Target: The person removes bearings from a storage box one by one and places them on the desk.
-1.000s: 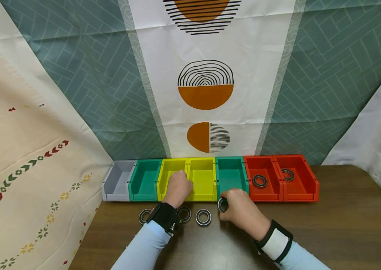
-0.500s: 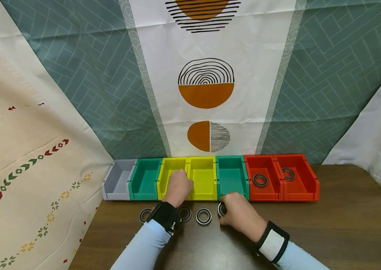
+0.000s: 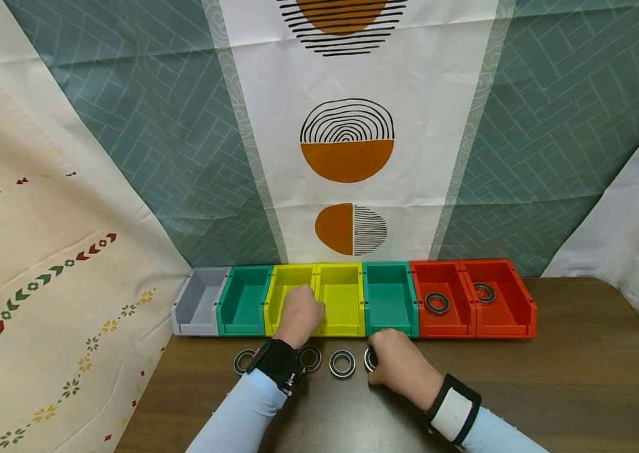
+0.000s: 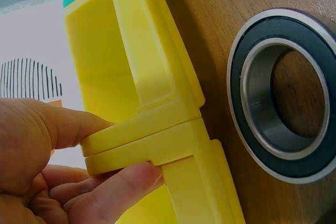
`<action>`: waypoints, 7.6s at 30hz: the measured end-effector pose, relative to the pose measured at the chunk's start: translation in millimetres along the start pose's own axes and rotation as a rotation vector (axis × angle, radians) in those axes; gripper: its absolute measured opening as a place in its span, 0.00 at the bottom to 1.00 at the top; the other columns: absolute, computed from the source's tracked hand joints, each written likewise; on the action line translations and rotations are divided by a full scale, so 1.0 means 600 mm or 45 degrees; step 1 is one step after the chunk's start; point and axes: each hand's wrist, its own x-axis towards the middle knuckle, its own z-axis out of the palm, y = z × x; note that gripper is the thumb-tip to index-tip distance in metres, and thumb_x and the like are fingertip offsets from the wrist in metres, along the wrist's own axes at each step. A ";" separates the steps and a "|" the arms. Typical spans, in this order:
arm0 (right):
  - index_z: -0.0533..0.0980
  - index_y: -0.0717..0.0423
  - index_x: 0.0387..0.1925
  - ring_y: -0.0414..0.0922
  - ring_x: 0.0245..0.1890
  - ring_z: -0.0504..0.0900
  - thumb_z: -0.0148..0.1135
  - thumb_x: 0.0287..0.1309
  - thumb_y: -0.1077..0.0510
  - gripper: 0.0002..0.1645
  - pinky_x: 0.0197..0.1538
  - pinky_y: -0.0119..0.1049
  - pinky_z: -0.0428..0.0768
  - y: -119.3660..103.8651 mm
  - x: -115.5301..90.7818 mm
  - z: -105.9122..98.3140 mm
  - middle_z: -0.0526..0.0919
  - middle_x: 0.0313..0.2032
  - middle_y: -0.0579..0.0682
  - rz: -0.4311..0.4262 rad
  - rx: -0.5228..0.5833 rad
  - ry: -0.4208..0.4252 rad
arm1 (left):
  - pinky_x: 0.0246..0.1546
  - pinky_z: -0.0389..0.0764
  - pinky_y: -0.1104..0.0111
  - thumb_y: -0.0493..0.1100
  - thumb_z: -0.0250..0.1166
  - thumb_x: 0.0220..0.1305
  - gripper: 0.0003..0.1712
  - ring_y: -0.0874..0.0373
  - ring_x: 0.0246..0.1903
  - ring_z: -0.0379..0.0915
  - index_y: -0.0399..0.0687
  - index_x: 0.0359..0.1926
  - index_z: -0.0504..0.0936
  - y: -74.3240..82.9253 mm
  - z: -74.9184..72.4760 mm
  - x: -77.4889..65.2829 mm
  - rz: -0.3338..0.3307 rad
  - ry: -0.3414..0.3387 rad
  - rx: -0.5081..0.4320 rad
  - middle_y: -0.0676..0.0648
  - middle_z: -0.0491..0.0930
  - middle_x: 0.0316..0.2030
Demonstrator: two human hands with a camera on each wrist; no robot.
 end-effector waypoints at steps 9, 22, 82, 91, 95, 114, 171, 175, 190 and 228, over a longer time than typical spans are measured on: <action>0.76 0.53 0.24 0.39 0.23 0.67 0.77 0.26 0.51 0.21 0.25 0.33 0.68 0.005 -0.004 0.005 0.69 0.21 0.40 -0.087 -0.026 0.065 | 0.16 0.68 0.70 0.40 0.59 0.58 0.07 0.57 0.17 0.67 0.41 0.26 0.75 0.001 0.002 0.000 0.011 0.014 0.014 0.48 0.69 0.17; 0.76 0.50 0.23 0.38 0.22 0.67 0.76 0.27 0.50 0.19 0.24 0.31 0.68 0.007 -0.005 0.005 0.68 0.20 0.38 -0.120 -0.035 0.064 | 0.16 0.68 0.70 0.41 0.59 0.58 0.07 0.57 0.17 0.68 0.41 0.28 0.75 0.002 0.003 0.002 -0.025 -0.002 0.003 0.48 0.70 0.19; 0.63 0.74 0.58 0.70 0.57 0.60 0.58 0.51 0.64 0.33 0.57 0.60 0.57 0.168 0.044 -0.105 0.62 0.57 0.75 0.250 -0.068 0.350 | 0.19 0.69 0.70 0.41 0.59 0.59 0.08 0.56 0.21 0.69 0.40 0.33 0.75 0.002 0.000 0.002 -0.047 -0.025 -0.001 0.47 0.72 0.22; 0.61 0.74 0.59 0.70 0.54 0.63 0.59 0.48 0.66 0.36 0.52 0.60 0.63 0.177 0.047 -0.090 0.63 0.56 0.77 0.310 -0.109 0.216 | 0.18 0.69 0.69 0.42 0.59 0.59 0.07 0.56 0.19 0.68 0.41 0.29 0.75 0.002 0.004 0.002 -0.049 -0.029 0.009 0.47 0.70 0.20; 0.61 0.73 0.60 0.68 0.51 0.68 0.58 0.51 0.65 0.34 0.51 0.60 0.66 0.178 0.048 -0.086 0.65 0.54 0.75 0.335 -0.138 0.178 | 0.18 0.69 0.69 0.42 0.59 0.59 0.07 0.56 0.19 0.68 0.41 0.29 0.74 0.002 0.004 0.002 -0.059 -0.031 0.007 0.47 0.70 0.20; 0.72 0.63 0.31 0.47 0.23 0.69 0.59 0.49 0.67 0.05 0.34 0.44 0.76 0.182 0.053 -0.089 0.72 0.24 0.53 0.283 -0.182 0.113 | 0.18 0.69 0.70 0.41 0.58 0.59 0.07 0.56 0.19 0.68 0.41 0.29 0.74 0.002 0.004 0.002 -0.052 -0.029 -0.010 0.47 0.70 0.20; 0.71 0.61 0.25 0.47 0.23 0.70 0.74 0.36 0.57 0.19 0.26 0.38 0.73 0.182 0.027 -0.096 0.70 0.21 0.51 0.293 -0.112 0.390 | 0.17 0.69 0.69 0.40 0.59 0.58 0.07 0.56 0.18 0.67 0.41 0.27 0.74 0.001 0.002 -0.001 -0.025 0.003 -0.003 0.47 0.69 0.18; 0.73 0.64 0.31 0.50 0.26 0.71 0.74 0.34 0.57 0.23 0.30 0.43 0.76 0.176 0.026 -0.102 0.70 0.25 0.56 0.302 -0.138 0.433 | 0.17 0.68 0.69 0.40 0.58 0.58 0.07 0.56 0.17 0.67 0.42 0.26 0.73 0.003 0.000 -0.003 -0.012 0.007 -0.008 0.47 0.68 0.17; 0.74 0.69 0.44 0.52 0.26 0.71 0.71 0.38 0.55 0.31 0.26 0.45 0.74 0.153 0.002 -0.131 0.75 0.28 0.61 0.265 -0.139 0.648 | 0.15 0.67 0.69 0.40 0.58 0.58 0.10 0.56 0.15 0.66 0.43 0.22 0.73 0.002 0.000 -0.006 0.035 0.034 0.006 0.48 0.66 0.15; 0.74 0.56 0.52 0.48 0.38 0.77 0.75 0.37 0.55 0.36 0.33 0.41 0.79 0.097 -0.073 -0.133 0.75 0.45 0.55 -0.087 0.035 0.873 | 0.16 0.68 0.70 0.42 0.59 0.59 0.09 0.57 0.17 0.67 0.40 0.29 0.74 0.002 0.005 -0.001 -0.019 0.027 0.005 0.48 0.70 0.18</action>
